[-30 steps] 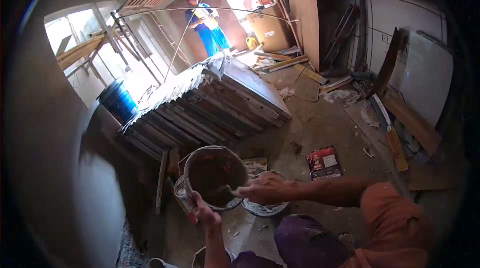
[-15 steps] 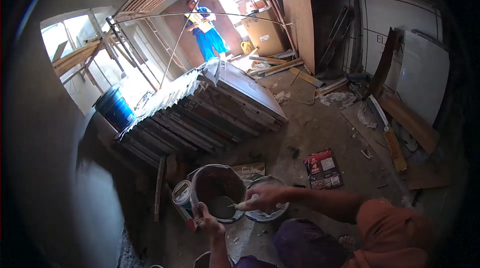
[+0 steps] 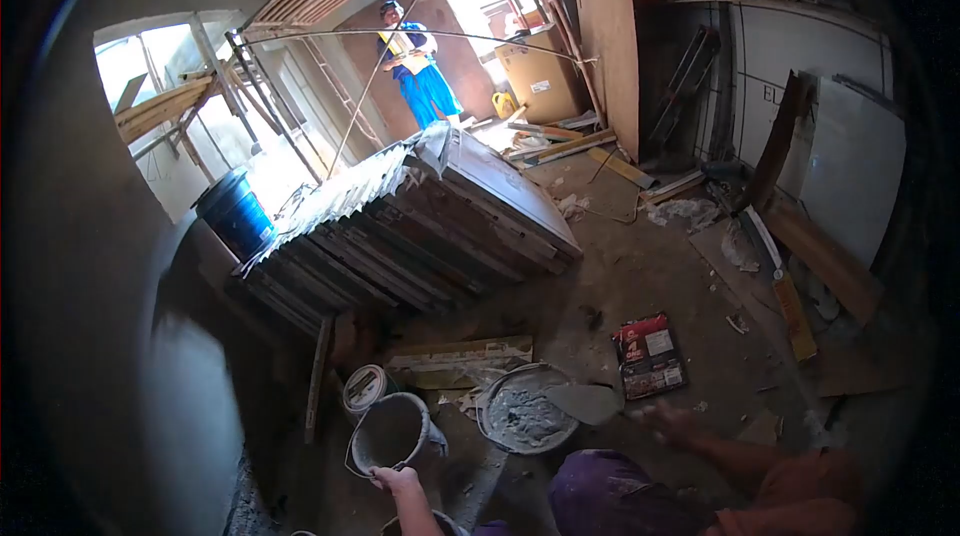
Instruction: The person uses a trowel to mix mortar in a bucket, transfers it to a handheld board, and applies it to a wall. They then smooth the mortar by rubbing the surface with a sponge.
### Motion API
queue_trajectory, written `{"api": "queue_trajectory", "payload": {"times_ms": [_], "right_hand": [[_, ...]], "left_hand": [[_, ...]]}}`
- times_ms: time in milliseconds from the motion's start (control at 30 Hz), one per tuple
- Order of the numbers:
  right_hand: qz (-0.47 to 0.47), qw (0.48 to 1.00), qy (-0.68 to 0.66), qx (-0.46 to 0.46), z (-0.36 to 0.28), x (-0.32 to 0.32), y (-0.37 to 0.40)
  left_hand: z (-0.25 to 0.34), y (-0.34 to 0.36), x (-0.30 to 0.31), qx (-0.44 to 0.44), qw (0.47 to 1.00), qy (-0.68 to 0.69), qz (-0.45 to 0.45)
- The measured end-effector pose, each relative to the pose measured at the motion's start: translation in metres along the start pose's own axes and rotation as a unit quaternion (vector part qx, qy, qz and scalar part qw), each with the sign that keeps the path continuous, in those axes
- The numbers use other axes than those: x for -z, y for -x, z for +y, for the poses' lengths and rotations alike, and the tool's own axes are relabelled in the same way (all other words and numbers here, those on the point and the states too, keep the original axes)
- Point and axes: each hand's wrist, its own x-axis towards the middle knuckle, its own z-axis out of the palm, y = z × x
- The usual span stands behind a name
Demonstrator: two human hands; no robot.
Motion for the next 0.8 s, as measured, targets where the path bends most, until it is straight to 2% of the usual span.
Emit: {"api": "queue_trajectory", "payload": {"times_ms": [33, 100, 133, 167, 267, 300, 333, 400, 467, 500, 567, 600, 667, 733, 800], "right_hand": [[0.027, 1.0, -0.004, -0.015, 0.0, 0.001, 0.023], [0.032, 0.997, -0.017, -0.073, 0.01, 0.001, 0.078], [0.008, 0.993, -0.022, -0.117, 0.024, -0.001, 0.101], [0.008, 0.993, -0.022, -0.114, 0.025, 0.006, 0.105], [0.033, 0.962, -0.103, -0.251, 0.004, 0.081, 0.079], [0.046, 0.946, -0.126, -0.294, 0.0, 0.104, 0.066], [0.058, 0.928, -0.149, -0.337, -0.004, 0.116, 0.057], [0.278, 0.906, -0.17, -0.272, 0.01, 0.082, 0.017], [0.25, 0.87, -0.321, -0.278, -0.006, 0.111, -0.043], [0.274, 0.871, -0.323, -0.248, -0.011, 0.115, -0.073], [0.291, 0.838, -0.368, -0.28, -0.021, 0.11, -0.129], [0.284, 0.798, -0.409, -0.34, -0.03, 0.109, -0.152], [0.241, 0.792, -0.488, -0.277, -0.058, 0.144, -0.188], [0.184, 0.783, -0.535, -0.259, -0.086, 0.18, -0.222], [0.185, 0.751, -0.595, -0.219, -0.108, 0.2, -0.256]], "left_hand": [[0.002, 0.008, -0.001, 0.002, 1.0, 0.002, 0.0], [0.015, 0.023, 0.0, 0.077, 0.994, 0.061, 0.053], [0.01, 0.014, -0.001, 0.076, 0.994, 0.063, 0.055], [0.001, 0.001, -0.002, 0.077, 0.992, 0.052, 0.08], [-0.034, -0.048, 0.004, 0.099, 0.987, 0.058, 0.114], [-0.027, -0.032, -0.002, 0.121, 0.982, 0.08, 0.125], [-0.019, -0.015, 0.003, 0.112, 0.985, -0.037, 0.122], [-0.027, -0.015, 0.004, 0.131, 0.983, -0.02, 0.124], [-0.037, -0.023, 0.003, 0.148, 0.982, 0.004, 0.115], [-0.04, -0.025, 0.001, 0.153, 0.982, 0.009, 0.108], [-0.043, -0.026, 0.0, 0.166, 0.982, 0.014, 0.093], [-0.041, -0.027, 0.0, 0.168, 0.982, 0.018, 0.085], [-0.037, -0.028, -0.003, 0.179, 0.981, 0.029, 0.063], [-0.028, -0.03, -0.006, 0.185, 0.981, 0.043, 0.034], [-0.014, -0.031, -0.005, 0.189, 0.98, 0.054, -0.012]]}}
